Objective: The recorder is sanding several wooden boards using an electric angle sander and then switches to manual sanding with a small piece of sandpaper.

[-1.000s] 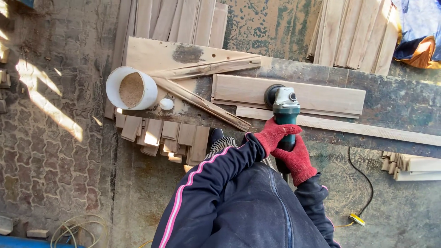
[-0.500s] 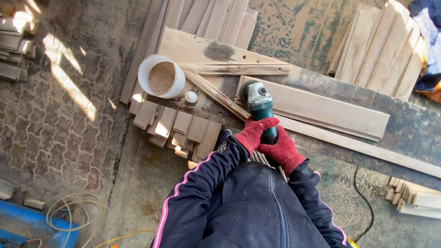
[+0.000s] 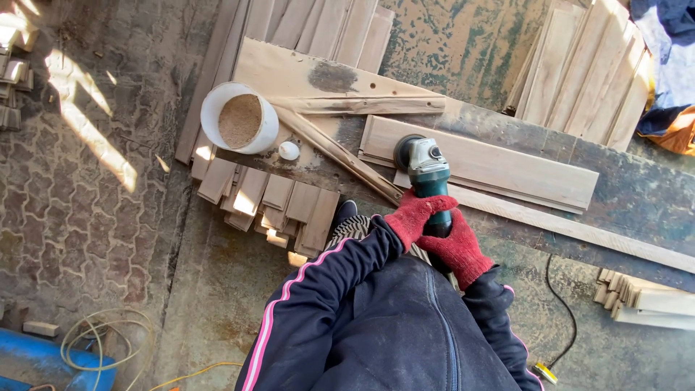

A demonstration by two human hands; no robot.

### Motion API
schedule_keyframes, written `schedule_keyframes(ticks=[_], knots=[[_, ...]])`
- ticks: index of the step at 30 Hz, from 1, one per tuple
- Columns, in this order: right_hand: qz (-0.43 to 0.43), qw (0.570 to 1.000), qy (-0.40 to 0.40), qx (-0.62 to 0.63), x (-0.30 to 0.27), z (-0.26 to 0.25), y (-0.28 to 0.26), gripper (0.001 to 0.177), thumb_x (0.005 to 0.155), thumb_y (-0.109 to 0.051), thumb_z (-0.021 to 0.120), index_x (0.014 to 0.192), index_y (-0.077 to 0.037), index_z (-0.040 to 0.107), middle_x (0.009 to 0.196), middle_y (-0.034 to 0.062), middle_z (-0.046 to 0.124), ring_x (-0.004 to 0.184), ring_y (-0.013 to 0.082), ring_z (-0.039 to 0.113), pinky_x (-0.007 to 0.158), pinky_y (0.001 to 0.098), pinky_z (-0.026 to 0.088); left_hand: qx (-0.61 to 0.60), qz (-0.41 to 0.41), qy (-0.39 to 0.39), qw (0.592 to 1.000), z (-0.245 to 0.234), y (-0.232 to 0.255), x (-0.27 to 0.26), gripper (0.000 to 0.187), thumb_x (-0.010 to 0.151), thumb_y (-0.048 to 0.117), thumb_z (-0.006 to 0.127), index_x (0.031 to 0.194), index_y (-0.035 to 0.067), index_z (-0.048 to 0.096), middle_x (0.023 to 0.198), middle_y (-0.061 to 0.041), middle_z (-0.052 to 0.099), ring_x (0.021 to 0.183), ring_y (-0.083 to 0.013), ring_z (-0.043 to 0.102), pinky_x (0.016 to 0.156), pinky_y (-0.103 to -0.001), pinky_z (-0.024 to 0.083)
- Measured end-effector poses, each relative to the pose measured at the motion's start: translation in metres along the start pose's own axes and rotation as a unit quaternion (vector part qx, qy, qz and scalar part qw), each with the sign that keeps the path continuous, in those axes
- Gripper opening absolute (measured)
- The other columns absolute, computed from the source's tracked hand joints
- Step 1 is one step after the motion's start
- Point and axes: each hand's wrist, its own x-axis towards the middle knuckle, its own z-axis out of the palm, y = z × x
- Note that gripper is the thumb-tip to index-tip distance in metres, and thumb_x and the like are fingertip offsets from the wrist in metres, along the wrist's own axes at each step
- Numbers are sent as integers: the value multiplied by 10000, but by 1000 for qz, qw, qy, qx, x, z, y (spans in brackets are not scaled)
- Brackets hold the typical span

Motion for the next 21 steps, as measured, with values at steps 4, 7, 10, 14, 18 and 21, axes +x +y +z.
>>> schedule_keyframes(ticks=[4,7,10,14,18,21], knots=[[-14,1000,-18,-14,12,7,-7,939,516,-468,947,1335,-197,576,1208,233,686,1235,426,617,1075,536,485,-20,15,26,999,-14,-7,24,822,544,272,995,1260,73,642,1009,-217,713,1014,-396,712,846,-532,616],[-31,998,-33,-33,20,13,-17,947,526,-510,938,1352,-229,570,1219,211,688,1242,409,618,1080,522,487,-58,11,58,997,-28,8,22,901,548,279,1007,1316,67,587,1046,-228,695,1036,-398,703,832,-537,620],[-49,997,-42,-41,31,19,-26,954,530,-533,940,1362,-244,572,1219,197,692,1240,398,624,1075,510,493,-85,-1,70,994,-45,17,45,1012,573,320,1017,1399,65,491,1106,-252,649,1064,-430,680,795,-573,628],[-51,996,-42,-56,40,12,-28,1000,514,-562,953,1390,-283,559,1214,177,701,1234,380,631,1066,499,499,-74,10,60,995,-42,17,48,974,580,333,1013,1384,67,531,1092,-251,654,1064,-450,679,787,-602,636],[-16,1000,-10,-20,33,-2,-10,951,539,-545,916,1388,-319,555,1221,160,696,1222,362,636,1061,476,500,-53,58,36,996,3,5,54,809,546,257,1028,1241,49,669,943,-198,694,946,-329,720,798,-530,621],[5,999,34,33,36,-18,11,900,543,-498,908,1351,-270,582,1166,197,691,1182,387,642,1025,501,502,-67,86,-19,994,39,6,49,701,576,199,971,1184,0,683,892,-181,708,904,-311,723,815,-488,604]])
